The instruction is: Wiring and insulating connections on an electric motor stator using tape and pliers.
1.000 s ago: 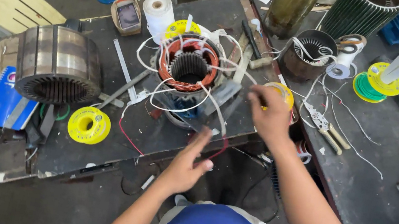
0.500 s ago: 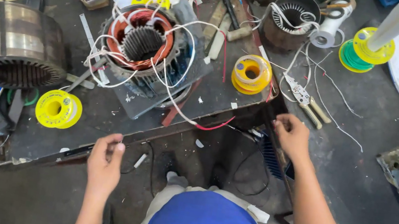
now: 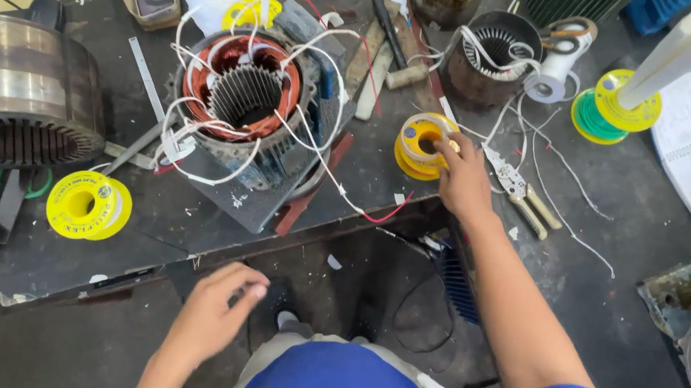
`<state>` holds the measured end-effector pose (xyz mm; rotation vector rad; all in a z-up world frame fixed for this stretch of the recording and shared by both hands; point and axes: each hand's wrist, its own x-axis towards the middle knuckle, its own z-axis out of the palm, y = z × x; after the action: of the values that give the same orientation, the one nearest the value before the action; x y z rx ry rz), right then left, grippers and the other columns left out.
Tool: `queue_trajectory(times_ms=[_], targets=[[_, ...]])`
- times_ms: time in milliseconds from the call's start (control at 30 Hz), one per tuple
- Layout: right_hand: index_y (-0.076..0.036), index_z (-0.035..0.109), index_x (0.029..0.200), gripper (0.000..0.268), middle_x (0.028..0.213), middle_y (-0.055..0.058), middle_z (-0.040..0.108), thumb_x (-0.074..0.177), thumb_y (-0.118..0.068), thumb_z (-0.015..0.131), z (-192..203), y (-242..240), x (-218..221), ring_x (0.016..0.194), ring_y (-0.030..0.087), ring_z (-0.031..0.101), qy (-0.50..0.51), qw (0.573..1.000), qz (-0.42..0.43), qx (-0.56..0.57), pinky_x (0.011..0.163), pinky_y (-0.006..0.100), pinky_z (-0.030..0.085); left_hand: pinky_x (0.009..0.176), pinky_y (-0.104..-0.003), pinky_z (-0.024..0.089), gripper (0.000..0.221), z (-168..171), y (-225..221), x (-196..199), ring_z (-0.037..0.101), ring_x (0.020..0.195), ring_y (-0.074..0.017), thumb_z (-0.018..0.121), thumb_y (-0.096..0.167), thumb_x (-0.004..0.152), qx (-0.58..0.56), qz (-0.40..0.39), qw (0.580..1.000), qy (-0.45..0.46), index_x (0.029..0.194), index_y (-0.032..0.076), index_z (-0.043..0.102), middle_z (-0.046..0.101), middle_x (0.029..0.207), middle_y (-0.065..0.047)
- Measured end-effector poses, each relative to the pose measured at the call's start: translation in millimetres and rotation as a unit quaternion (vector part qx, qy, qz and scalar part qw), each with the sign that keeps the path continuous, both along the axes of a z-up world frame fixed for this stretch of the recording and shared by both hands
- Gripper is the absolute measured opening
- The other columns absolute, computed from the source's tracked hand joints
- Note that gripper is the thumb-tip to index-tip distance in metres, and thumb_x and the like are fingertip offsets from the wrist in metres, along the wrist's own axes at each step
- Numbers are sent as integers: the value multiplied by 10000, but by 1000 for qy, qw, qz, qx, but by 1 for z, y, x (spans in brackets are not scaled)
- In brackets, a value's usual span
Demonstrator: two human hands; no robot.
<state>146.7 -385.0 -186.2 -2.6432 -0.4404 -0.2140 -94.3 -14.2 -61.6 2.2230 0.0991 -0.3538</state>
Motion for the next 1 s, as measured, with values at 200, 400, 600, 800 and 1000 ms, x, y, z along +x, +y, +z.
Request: queue_trajectory(times_ms=[200, 400, 600, 800, 1000], targets=[[-102, 672, 1010, 109, 1037, 95, 651, 915, -153, 695, 27, -3, 1, 990, 305, 579, -7, 986, 113, 121, 915, 410, 400, 876, -314, 504, 242, 31, 2, -1, 684, 1007, -147, 585, 284, 942, -57, -101, 991, -61, 1029, 134, 754, 727, 1051, 31], [-54, 696, 1082, 256, 976, 74, 673, 1003, -229, 525, 215, 38, -98, 868, 197, 636, 146, 930, 274, 197, 844, 314, 482, 977, -402, 454, 356, 91, -19, 45, 612, 1109, -275, 515, 341, 1002, -145, -216, 929, -264, 1169, 48, 628, 646, 1162, -111], [-37, 656, 1147, 241, 1006, 86, 687, 1014, -181, 516, 245, 77, -133, 885, 245, 600, 101, 911, 334, 218, 829, 361, 497, 825, -411, 447, 232, 75, -57, 82, 609, 830, -291, 577, 254, 985, -144, -281, 889, -332, 1010, 32, 642, 686, 891, -88], [-80, 768, 1057, 255, 1076, 106, 681, 841, -213, 782, 213, 98, -165, 906, 253, 685, -184, 955, 57, 225, 824, 359, 552, 942, -378, 507, 158, 44, -63, 94, 745, 779, -257, 759, 249, 873, -177, -180, 893, -372, 962, 119, 759, 744, 754, -48], [-46, 798, 956, 135, 920, 88, 689, 822, -66, 792, 196, 125, -173, 737, 205, 651, -307, 928, 1, 211, 681, 323, 565, 853, -372, 525, 115, 50, -77, 92, 736, 734, -238, 754, 191, 873, -135, -169, 879, -424, 956, 115, 734, 721, 728, -34]])
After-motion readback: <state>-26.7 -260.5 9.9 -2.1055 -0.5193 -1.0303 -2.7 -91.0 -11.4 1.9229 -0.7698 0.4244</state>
